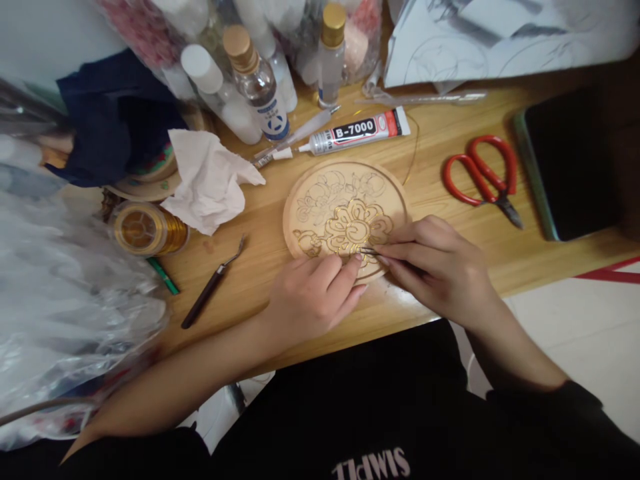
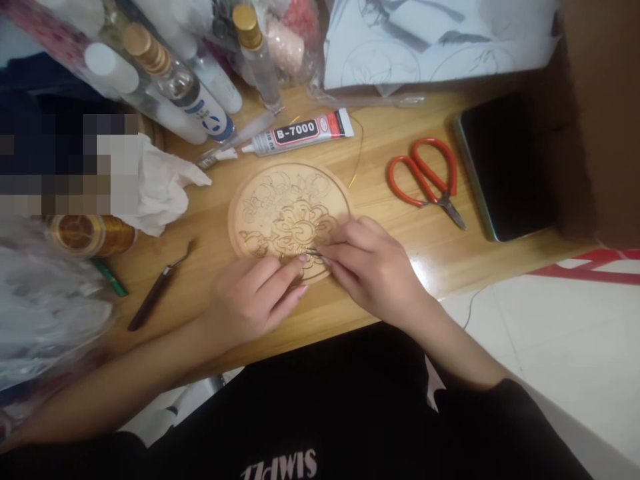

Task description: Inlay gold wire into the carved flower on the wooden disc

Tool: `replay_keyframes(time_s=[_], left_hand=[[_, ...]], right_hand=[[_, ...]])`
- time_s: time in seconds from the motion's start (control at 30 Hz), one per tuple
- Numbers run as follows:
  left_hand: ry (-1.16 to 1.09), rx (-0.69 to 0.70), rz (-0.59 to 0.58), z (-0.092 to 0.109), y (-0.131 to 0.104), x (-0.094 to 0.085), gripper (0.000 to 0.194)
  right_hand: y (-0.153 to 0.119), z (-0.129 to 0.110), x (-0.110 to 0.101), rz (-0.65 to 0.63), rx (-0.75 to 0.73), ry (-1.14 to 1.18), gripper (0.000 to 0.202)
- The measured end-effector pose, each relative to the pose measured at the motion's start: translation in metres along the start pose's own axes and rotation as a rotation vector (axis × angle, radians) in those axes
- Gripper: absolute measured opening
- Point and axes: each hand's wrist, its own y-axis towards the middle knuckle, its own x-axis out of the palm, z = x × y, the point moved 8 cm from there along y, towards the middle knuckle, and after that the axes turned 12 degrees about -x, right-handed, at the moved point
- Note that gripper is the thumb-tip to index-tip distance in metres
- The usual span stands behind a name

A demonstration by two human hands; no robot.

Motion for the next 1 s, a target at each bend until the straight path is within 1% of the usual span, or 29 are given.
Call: replay_keyframes(time_s=[0.13, 0.33, 0.53, 0.77, 1.0], left_hand=[[0.005, 0.002, 0.019, -0.0002, -0.0010, 0.0001, 0.025], [-0.061, -0.010, 0.049, -0.0036, -0.0034, -0.0013, 0.024], [-0.054, -0.009, 0.042, -0.0032, -0.0035, -0.0014, 0.023], [-0.060, -0.002, 0.045, -0.0030, -0.0034, -0.0023, 0.022], [-0.064, -0.003, 0.050, -0.0028, -0.0038, -0.0019, 0.021]], right_hand=[[-0.0009, -0.0001, 0.0004, 0.002, -0.005, 0.001, 0.012], [-0.0048, -0.0009, -0.0076, 0.061, 0.004, -0.047, 0.019], [-0.0033, -0.0038, -0.0043, 0.038, -0.031, -0.049, 0.017], [-0.0032, -0.0028, -0.0021, 0.039, -0.023, -0.029, 0.018], [-0.0036, -0.0021, -0.0014, 0.032, -0.015, -0.018, 0.014]])
